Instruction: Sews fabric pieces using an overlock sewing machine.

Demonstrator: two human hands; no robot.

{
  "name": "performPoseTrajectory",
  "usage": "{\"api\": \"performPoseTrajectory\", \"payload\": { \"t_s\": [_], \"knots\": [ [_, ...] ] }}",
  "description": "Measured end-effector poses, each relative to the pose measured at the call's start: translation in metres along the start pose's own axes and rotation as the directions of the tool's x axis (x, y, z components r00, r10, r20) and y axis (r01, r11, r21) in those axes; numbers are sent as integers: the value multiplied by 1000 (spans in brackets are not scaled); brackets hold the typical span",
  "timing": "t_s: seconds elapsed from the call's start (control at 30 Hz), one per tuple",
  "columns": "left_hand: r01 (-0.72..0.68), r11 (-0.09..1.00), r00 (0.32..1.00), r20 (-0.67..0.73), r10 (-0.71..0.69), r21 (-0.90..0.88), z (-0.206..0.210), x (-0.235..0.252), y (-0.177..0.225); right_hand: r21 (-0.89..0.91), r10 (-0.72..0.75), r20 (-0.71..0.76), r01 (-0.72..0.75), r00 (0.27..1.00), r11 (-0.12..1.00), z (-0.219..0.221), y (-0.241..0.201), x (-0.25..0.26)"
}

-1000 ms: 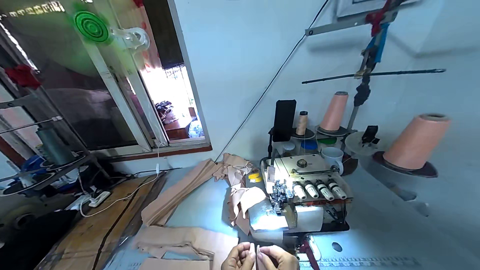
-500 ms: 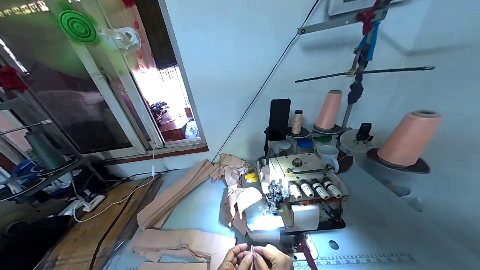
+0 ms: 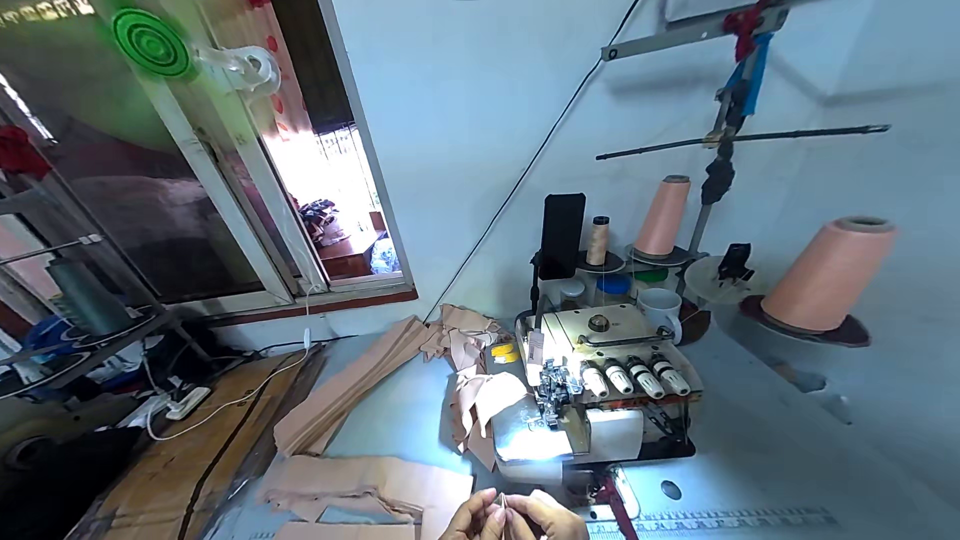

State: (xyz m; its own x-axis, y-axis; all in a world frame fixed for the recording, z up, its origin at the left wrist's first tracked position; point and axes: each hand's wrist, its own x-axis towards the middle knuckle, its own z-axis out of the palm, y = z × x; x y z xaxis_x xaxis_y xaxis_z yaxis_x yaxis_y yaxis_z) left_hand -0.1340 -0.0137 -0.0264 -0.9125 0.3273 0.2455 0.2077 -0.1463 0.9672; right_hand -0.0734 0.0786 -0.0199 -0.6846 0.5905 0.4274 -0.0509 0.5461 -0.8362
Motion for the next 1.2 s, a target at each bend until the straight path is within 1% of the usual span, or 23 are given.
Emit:
{"api": "performPoseTrajectory", "payload": {
  "t_s": [0.1, 0.17, 0.23, 0.27, 0.33, 0.37, 0.43, 0.5, 0.6, 0.77, 0.9, 1.0, 1.07, 1.13, 1.17, 1.2],
  "knots": [
    [-11, 1000, 1000, 19, 11, 4, -3, 0, 0, 20, -22, 10, 22, 1000, 1000, 0, 0, 1],
    [-15, 999, 999, 49, 16, -38, -7, 2, -2, 72, -36, 35, 34, 999, 997, 0, 1, 2],
    [-23, 996, 995, 99, 32, -90, -12, 8, -7, 160, -54, 62, 43, 997, 986, -2, 3, 4],
    [-54, 993, 989, 133, 69, -108, -14, 12, -11, 210, -61, 83, 42, 995, 977, -3, 4, 5],
    [-130, 981, 957, 239, 163, -146, -19, 23, -20, 311, -60, 118, 20, 991, 950, -4, 5, 8],
    [-143, 973, 938, 290, 192, -180, -20, 28, -21, 367, -53, 124, 4, 991, 930, -5, 6, 9],
    [-133, 961, 912, 349, 213, -241, -19, 37, -17, 490, -57, 108, -4, 993, 872, -3, 8, 12],
    [-133, 958, 904, 366, 222, -253, -16, 47, -8, 561, -48, 113, -24, 992, 827, -6, 8, 15],
    [-200, 967, 891, 380, 247, -161, -9, 65, 8, 540, 20, 99, -70, 995, 839, -13, 7, 23],
    [-330, 942, 861, 428, 274, 61, 17, 88, 27, 445, 130, -58, -92, 990, 891, -22, 6, 34],
    [-389, 893, 862, 432, 265, 227, 46, 96, 23, 412, 173, -203, -76, 964, 908, -27, 11, 38],
    [-398, 882, 850, 462, 252, 252, 62, 98, 16, 453, 220, -282, -73, 934, 889, -26, 16, 38],
    [-431, 860, 837, 478, 268, 273, 66, 99, 9, 474, 249, -286, -89, 925, 876, -27, 17, 36],
    [-483, 821, 824, 474, 309, 304, 67, 97, 4, 473, 256, -289, -96, 922, 876, -26, 19, 34],
    [-536, 775, 807, 472, 354, 335, 67, 95, 3, 468, 259, -290, -100, 921, 878, -25, 20, 32],
    [-609, 695, 774, 476, 417, 382, 67, 91, 2, 463, 263, -292, -105, 919, 880, -24, 21, 31]
  ]
}}
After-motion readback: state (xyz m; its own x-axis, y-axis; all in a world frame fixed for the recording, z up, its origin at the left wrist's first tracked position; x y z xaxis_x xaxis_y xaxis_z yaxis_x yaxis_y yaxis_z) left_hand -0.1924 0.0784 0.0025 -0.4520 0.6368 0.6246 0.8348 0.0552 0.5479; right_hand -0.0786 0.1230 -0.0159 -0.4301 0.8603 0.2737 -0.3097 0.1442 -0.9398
